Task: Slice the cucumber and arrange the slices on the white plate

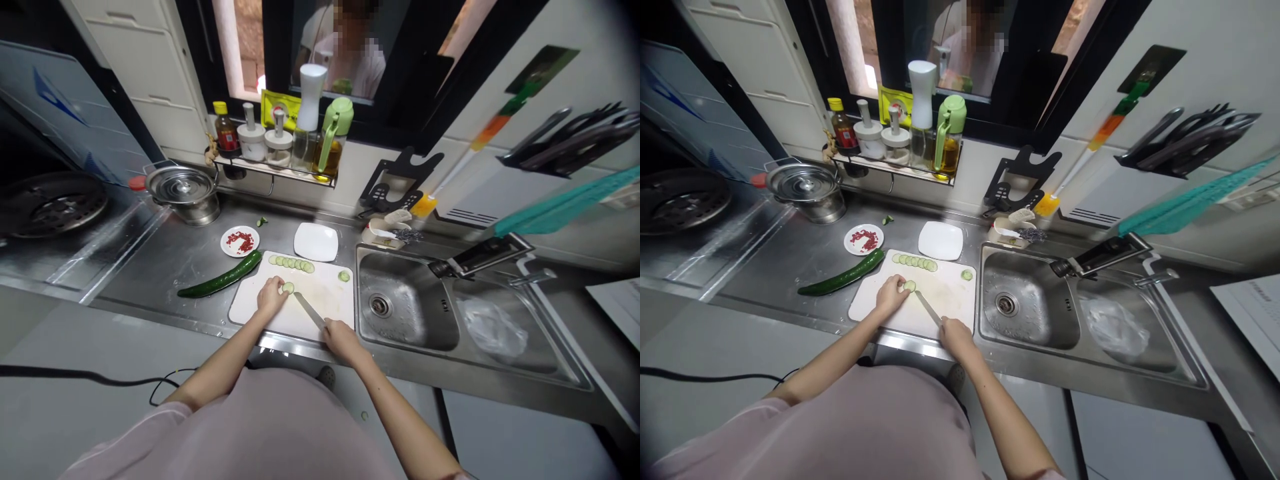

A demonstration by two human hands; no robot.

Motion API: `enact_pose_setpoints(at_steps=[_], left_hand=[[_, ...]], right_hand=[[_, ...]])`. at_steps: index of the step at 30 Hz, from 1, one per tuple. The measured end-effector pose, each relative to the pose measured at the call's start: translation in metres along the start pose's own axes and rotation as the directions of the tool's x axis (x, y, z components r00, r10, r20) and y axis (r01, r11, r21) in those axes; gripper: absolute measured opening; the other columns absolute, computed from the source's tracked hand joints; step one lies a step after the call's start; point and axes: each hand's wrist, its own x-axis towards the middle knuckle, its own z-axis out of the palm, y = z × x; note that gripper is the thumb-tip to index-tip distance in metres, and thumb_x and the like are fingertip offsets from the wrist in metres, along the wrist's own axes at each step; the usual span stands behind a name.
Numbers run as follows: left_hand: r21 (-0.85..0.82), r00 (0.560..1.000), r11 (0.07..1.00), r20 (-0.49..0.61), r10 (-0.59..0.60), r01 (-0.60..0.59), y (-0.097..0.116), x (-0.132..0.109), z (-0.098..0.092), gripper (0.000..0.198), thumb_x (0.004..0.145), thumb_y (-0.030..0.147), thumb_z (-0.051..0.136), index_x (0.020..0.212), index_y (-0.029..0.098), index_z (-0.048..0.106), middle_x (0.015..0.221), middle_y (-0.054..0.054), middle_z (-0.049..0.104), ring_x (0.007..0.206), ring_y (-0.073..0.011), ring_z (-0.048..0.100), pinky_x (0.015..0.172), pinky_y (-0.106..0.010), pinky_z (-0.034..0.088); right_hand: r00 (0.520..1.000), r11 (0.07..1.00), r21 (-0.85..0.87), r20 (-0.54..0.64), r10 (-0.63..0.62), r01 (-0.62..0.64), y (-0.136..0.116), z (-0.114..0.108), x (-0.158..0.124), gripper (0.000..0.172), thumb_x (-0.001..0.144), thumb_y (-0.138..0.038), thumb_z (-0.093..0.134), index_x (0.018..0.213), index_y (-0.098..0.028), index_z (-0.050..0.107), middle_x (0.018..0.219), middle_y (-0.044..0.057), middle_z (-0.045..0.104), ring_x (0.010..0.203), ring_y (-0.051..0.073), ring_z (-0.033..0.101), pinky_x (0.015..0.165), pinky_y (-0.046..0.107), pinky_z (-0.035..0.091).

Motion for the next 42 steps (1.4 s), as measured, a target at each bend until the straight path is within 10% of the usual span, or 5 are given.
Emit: enact_pose_setpoints(at_steps=[20,42], left_hand=[[-0.067,0.931,0.980,-0.307,-0.199,0.187,-0.036,0.035,-0.022,0.009,0.085,0.022,0.055,0.093,0.022,0.059,0.089,-0.003,0.069,0.082,-0.0177,0.063,0.070,-0.025,0.038],[0.135,0.955,0.991,-0.295,0.028,0.012,-0.050,0.032,-0.017,0.016,0.087,0.028,0.053,0.094,0.020,0.066,0.098,-0.008,0.068,0.096,-0.0234,0.057,0.085,-0.032,0.041]], right_hand=[[1.000,0.995,0.102,-0.013,-0.009,0.011,0.016,-0.005,0.008,0.027,0.092,-0.024,0.040,0.103,-0.015,0.063,0.099,0.013,0.070,0.091,0.020,0.063,0.067,0.025,0.031],[1.000,0.992,0.124,-0.018,-0.021,0.023,0.018,-0.005,0.016,0.024,0.092,-0.024,0.043,0.101,-0.015,0.064,0.099,0.012,0.070,0.090,0.019,0.062,0.068,0.024,0.030]])
